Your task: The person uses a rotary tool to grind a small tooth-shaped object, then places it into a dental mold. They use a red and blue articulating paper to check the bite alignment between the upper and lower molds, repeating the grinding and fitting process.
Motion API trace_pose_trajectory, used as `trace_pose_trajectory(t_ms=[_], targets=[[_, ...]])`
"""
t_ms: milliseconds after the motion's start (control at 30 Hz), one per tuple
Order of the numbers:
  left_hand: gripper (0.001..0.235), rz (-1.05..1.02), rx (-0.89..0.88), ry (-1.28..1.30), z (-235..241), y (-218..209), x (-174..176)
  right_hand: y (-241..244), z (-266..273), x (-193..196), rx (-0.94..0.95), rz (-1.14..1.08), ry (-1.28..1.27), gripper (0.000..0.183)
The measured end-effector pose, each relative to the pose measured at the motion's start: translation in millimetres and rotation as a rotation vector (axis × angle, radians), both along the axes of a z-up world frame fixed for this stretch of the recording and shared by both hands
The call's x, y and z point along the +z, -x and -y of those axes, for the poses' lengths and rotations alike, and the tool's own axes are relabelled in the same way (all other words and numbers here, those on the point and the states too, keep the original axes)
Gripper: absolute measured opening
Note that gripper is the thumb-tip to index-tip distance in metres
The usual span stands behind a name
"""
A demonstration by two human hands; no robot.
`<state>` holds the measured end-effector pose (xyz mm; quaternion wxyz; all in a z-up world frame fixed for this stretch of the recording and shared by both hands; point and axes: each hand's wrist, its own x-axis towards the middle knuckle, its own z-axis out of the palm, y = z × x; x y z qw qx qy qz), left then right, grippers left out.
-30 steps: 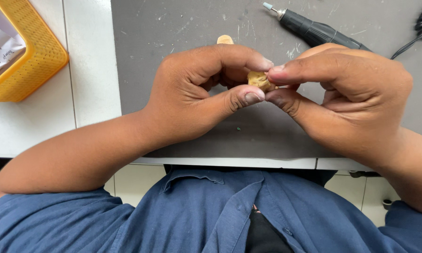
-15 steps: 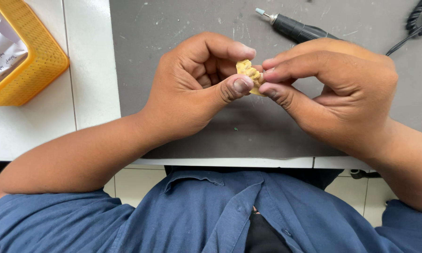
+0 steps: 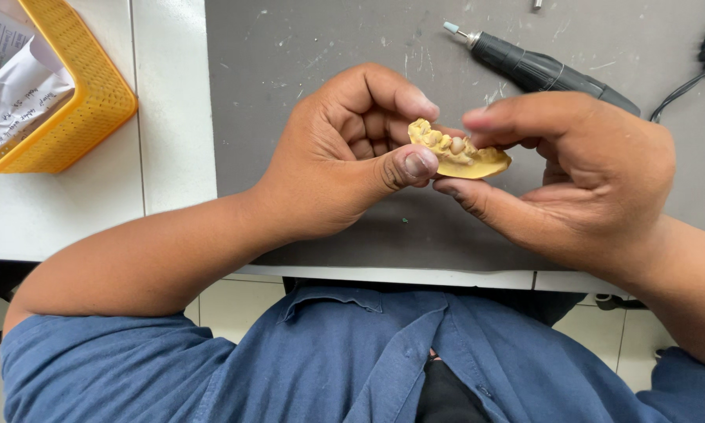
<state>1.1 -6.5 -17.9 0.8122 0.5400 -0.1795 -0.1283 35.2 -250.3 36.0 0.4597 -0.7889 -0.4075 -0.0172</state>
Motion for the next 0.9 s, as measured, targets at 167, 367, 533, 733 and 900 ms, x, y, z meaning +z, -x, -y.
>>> trace_pose_trajectory(t_ms=[167,367,533,733,900], targets=[[0.03,0.006,0.005,-0.039,-0.3,1.0,3.5,-0.9,-4.8,7.3,0.022,0.037,0.002,0.034],[0.028,0.004,0.029,-0.04,1.7,3.2,0.3,-3.9,-8.4,8.9,0.026,0.202,0.042,0.031],[0.027,0.015,0.023,-0.019,3.1,0.5,-1.0,-6.8,-7.9,9.6,0.027,0.24,0.08,0.03],[0.023,0.081,-0.045,0.014,-1.9,1.2,6.0,-3.8,-0.3,4.9,-0.025,0.279,0.094,0.044],[0.023,0.093,-0.054,0.008,-2.2,2.3,7.9,-2.8,5.7,-8.8,0.045,0.083,-0.057,0.055]])
